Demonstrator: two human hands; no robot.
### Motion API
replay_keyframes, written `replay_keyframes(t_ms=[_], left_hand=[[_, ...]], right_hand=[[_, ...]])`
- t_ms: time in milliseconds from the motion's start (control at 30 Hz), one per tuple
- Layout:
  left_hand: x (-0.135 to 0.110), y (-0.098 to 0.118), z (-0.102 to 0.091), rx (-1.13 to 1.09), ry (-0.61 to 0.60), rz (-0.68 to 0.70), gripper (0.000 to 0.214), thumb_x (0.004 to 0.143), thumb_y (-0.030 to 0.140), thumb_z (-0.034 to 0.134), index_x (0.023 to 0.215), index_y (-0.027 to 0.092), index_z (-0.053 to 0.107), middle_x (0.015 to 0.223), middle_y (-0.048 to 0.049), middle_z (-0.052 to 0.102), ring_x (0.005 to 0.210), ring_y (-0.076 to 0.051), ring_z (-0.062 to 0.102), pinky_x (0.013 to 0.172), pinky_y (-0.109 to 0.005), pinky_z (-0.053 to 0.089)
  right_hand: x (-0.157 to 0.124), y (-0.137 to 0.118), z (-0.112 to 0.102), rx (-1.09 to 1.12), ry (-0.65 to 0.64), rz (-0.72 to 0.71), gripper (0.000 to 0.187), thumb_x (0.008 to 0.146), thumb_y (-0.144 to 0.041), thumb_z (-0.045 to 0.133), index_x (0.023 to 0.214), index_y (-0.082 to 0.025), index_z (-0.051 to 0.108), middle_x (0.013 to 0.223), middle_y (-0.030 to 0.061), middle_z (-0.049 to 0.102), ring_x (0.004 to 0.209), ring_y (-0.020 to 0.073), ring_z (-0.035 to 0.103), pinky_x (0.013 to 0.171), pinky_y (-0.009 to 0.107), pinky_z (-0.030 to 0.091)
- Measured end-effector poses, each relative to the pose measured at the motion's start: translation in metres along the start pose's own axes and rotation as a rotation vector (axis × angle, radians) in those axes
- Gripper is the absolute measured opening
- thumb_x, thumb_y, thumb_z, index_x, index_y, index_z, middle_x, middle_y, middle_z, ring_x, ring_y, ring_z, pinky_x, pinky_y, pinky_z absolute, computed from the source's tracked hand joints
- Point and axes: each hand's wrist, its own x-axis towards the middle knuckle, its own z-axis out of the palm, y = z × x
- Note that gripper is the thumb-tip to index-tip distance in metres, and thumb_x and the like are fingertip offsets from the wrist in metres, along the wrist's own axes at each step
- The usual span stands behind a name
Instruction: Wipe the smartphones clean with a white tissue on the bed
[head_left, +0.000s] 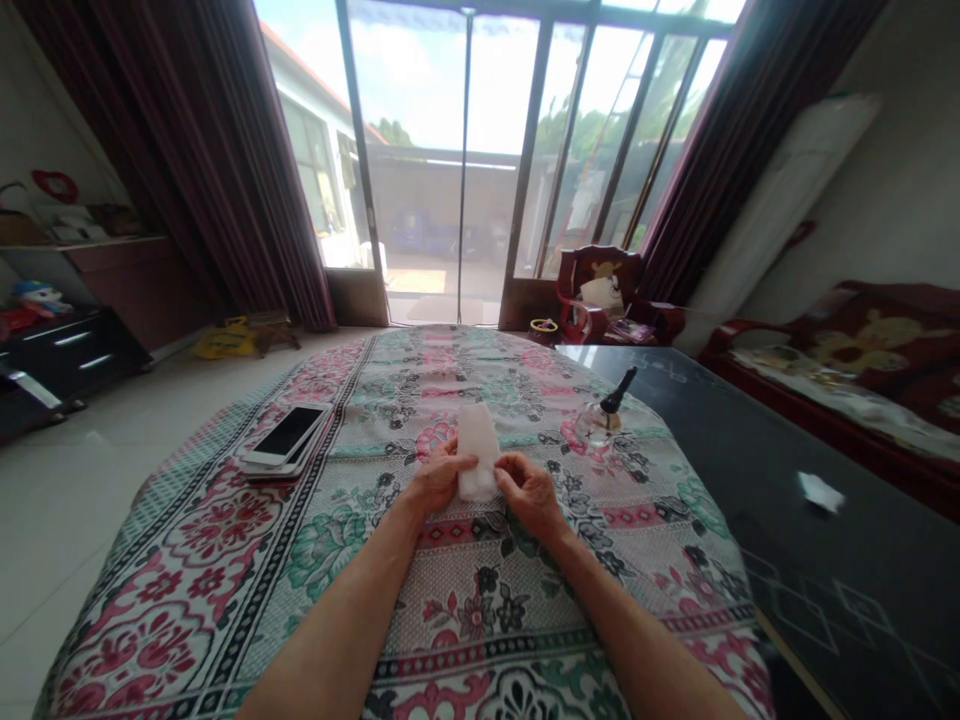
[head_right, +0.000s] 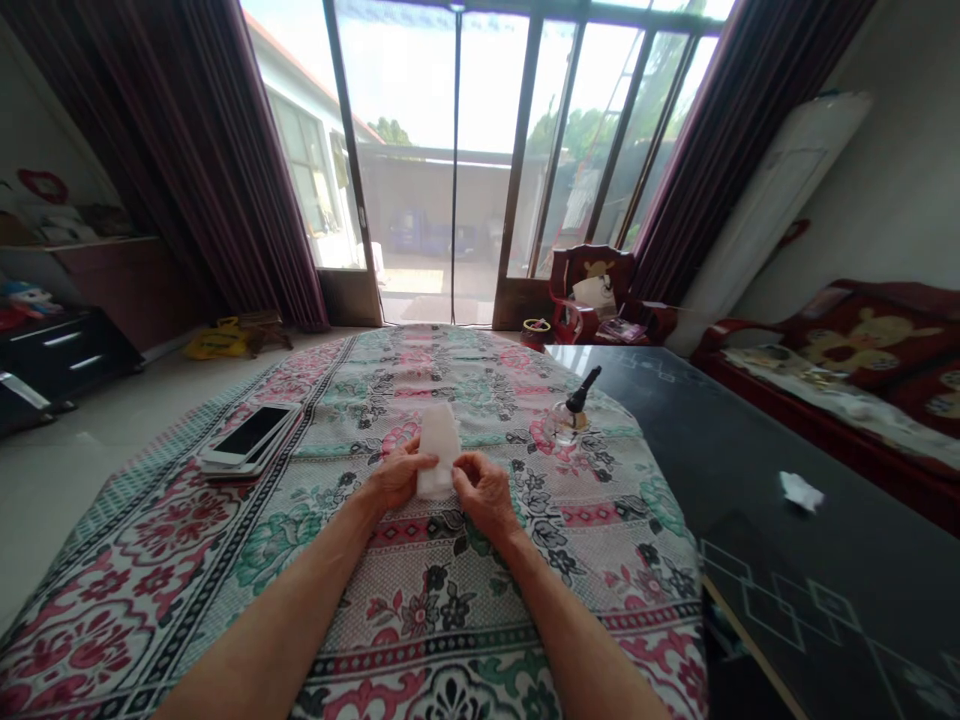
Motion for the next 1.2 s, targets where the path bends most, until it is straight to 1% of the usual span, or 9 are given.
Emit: replay_keyframes(t_ms=[167, 233, 300, 400, 667, 800, 1000, 1067, 1200], left_hand=[[0.0, 0.0, 0.003, 0.009, 0.035, 0.001, 0.056, 0.049, 0.007, 0.072, 0.105, 0.013, 0.063, 0.08, -0.0061, 0.071, 0.063, -0.017, 0.064, 0.062, -0.027, 0.049], [-0.001, 0.0, 0.005, 0.012, 0.022, 0.011, 0.058, 0.05, 0.008, 0.073, 0.107, 0.013, 0.063, 0.081, -0.0063, 0.071, 0.064, -0.017, 0.064, 0.062, -0.027, 0.049], [-0.002, 0.0, 0.005, 0.018, 0.005, 0.016, 0.058, 0.052, 0.01, 0.074, 0.109, 0.013, 0.063, 0.08, -0.0062, 0.071, 0.063, -0.017, 0.063, 0.061, -0.026, 0.049], [-0.002, 0.001, 0.005, 0.031, -0.009, -0.002, 0.059, 0.052, 0.011, 0.076, 0.109, 0.012, 0.063, 0.079, -0.0059, 0.071, 0.06, -0.016, 0.062, 0.059, -0.025, 0.049], [0.001, -0.003, 0.004, 0.022, -0.037, 0.034, 0.056, 0.052, 0.017, 0.08, 0.105, 0.013, 0.063, 0.085, -0.0075, 0.072, 0.062, -0.015, 0.063, 0.058, -0.024, 0.049], [0.0, -0.004, 0.006, 0.032, -0.014, 0.033, 0.054, 0.051, 0.018, 0.081, 0.102, 0.012, 0.063, 0.079, -0.0062, 0.071, 0.059, -0.014, 0.062, 0.055, -0.023, 0.047], [0.0, -0.006, 0.01, 0.038, 0.04, 0.018, 0.049, 0.048, 0.017, 0.082, 0.094, 0.01, 0.065, 0.072, -0.0038, 0.069, 0.053, -0.012, 0.059, 0.052, -0.021, 0.045], [0.0, -0.005, 0.011, 0.038, 0.041, 0.006, 0.049, 0.048, 0.016, 0.082, 0.093, 0.01, 0.065, 0.073, -0.004, 0.069, 0.053, -0.012, 0.059, 0.052, -0.021, 0.045], [-0.001, -0.002, 0.012, 0.01, 0.037, -0.022, 0.049, 0.048, 0.015, 0.081, 0.094, 0.01, 0.065, 0.073, -0.0051, 0.07, 0.054, -0.014, 0.061, 0.053, -0.023, 0.047]], right_hand=[[0.0, -0.006, -0.005, -0.2, 0.217, -0.192, 0.014, 0.08, -0.025, 0.051, 0.079, -0.019, 0.064, 0.086, 0.0064, 0.061, 0.082, 0.0184, 0.059, 0.063, 0.025, 0.047], [0.0, -0.007, -0.006, -0.24, 0.21, -0.271, 0.012, 0.079, -0.022, 0.052, 0.082, -0.02, 0.063, 0.086, 0.0061, 0.06, 0.083, 0.0182, 0.058, 0.067, 0.026, 0.047], [-0.001, -0.006, -0.006, -0.274, 0.146, -0.307, 0.011, 0.078, -0.018, 0.051, 0.079, -0.02, 0.062, 0.078, 0.0038, 0.059, 0.076, 0.0167, 0.058, 0.069, 0.026, 0.046], [-0.002, -0.003, -0.004, -0.308, 0.1, -0.301, 0.012, 0.077, -0.015, 0.05, 0.077, -0.019, 0.061, 0.071, 0.0021, 0.059, 0.068, 0.0154, 0.057, 0.067, 0.026, 0.045], [-0.002, 0.001, -0.002, -0.353, 0.064, -0.308, 0.013, 0.078, -0.016, 0.051, 0.079, -0.019, 0.064, 0.074, 0.0031, 0.063, 0.069, 0.0155, 0.059, 0.068, 0.025, 0.045], [-0.002, 0.002, -0.002, -0.411, 0.071, -0.31, 0.014, 0.081, -0.016, 0.05, 0.078, -0.019, 0.063, 0.073, 0.0035, 0.063, 0.069, 0.0155, 0.059, 0.068, 0.025, 0.044], [-0.002, 0.004, 0.003, -0.604, 0.08, -0.348, 0.015, 0.082, -0.017, 0.048, 0.074, -0.019, 0.06, 0.072, 0.0038, 0.06, 0.069, 0.0156, 0.056, 0.067, 0.024, 0.042], [-0.001, 0.004, 0.005, -0.585, 0.105, -0.331, 0.014, 0.081, -0.016, 0.047, 0.073, -0.019, 0.058, 0.072, 0.0041, 0.059, 0.068, 0.0159, 0.056, 0.066, 0.025, 0.041], [0.001, 0.001, 0.005, -0.345, 0.213, -0.186, 0.011, 0.075, -0.018, 0.045, 0.07, -0.02, 0.054, 0.064, 0.0012, 0.058, 0.059, 0.0144, 0.053, 0.059, 0.025, 0.041]])
